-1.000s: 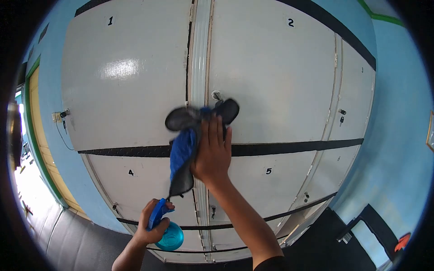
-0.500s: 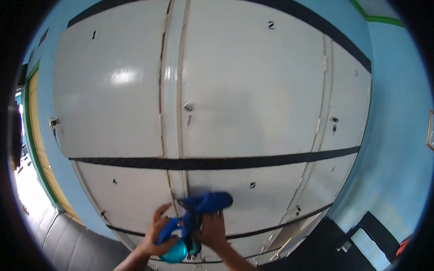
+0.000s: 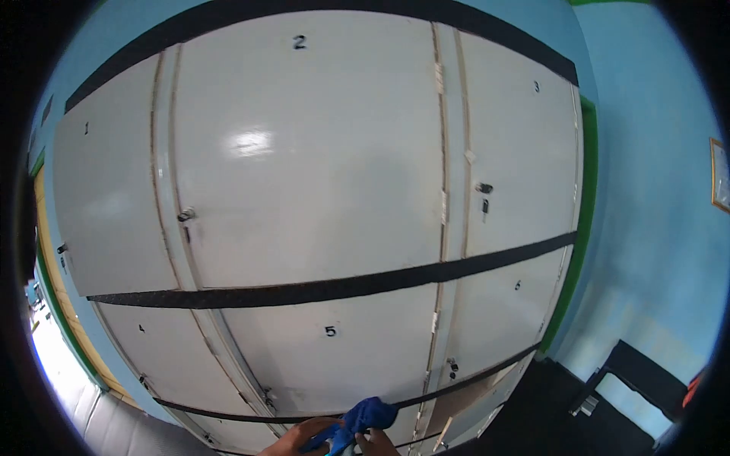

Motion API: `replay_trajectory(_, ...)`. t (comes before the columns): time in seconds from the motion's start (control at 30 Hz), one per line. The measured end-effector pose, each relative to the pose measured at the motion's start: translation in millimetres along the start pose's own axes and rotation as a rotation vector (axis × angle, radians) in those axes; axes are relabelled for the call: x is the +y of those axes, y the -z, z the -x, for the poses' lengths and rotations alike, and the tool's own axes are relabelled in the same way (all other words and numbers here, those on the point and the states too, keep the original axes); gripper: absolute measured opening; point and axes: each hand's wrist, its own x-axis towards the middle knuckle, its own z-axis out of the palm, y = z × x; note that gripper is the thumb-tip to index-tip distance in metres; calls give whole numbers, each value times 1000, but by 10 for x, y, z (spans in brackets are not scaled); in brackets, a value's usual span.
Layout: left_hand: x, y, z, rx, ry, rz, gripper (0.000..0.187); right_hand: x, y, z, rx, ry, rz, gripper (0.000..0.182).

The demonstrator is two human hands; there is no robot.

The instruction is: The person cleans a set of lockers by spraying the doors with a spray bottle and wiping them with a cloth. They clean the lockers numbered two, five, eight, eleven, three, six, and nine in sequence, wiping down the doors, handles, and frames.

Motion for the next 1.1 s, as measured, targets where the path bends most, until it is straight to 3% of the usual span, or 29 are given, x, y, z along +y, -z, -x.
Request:
replay_trajectory(0.07, -1, -207, -94, -44, -135, -45, 56, 312, -38, -8, 142, -57, 21, 47)
replay_trajectory(0.1, 74, -265, -144, -160, 51, 90, 56, 424, -48, 12, 209, -86, 36, 43)
replay_trajectory(0.2, -48, -722, -82, -24, 68, 214, 56, 857, -58, -59, 404, -153, 97, 31)
replay_trajectory(0.23, 59, -750, -148, 37, -70, 226, 58, 1176, -48, -93, 764, 354, 740, 30)
replay_trajectory(0.37, 209, -836, -183, 43, 36, 77, 60, 1426, 239, -40, 641, 370, 419, 31)
replay_trajectory(0.43, 7, -1070, 73, 256, 106, 152, 61, 1610, 538, 39, 549, 375, 225, 33)
replay_trajectory(0.53, 281, -1114, 95, 356, 211, 68, 62, 1005, 543, -3, 405, 314, -55, 36)
replay_trajectory(0.57, 750, -801, -191, 187, 599, 209, 46, 893, 489, 62, 360, 287, -150, 38)
replay_trajectory(0.67, 971, -746, -83, 132, 634, 239, 47, 452, 160, 194, 207, 222, -424, 42)
replay_trajectory(0.7, 927, -822, 69, 166, 509, 157, 48, 300, 32, 259, 152, 198, -509, 44)
replay_trajectory(0.83, 1050, -949, 649, 121, 476, 21, 50, -118, -340, 705, -17, 66, -842, 51)
replay_trajectory(0.87, 1089, -979, 818, 116, 487, 25, 50, -231, -347, 822, -17, 55, -847, 51)
replay_trajectory(0.93, 1120, -1115, 1207, 254, 465, 247, 54, -513, -263, 1146, 189, 545, 188, 37)
replay_trajectory(1.07, 1383, -1343, 1614, 241, 430, 295, 57, -54, -790, 1390, 136, 604, 178, 29)
replay_trajectory(1.1, 1436, -1418, 1688, 260, 433, 244, 53, -27, -927, 1414, 123, 666, -206, 28)
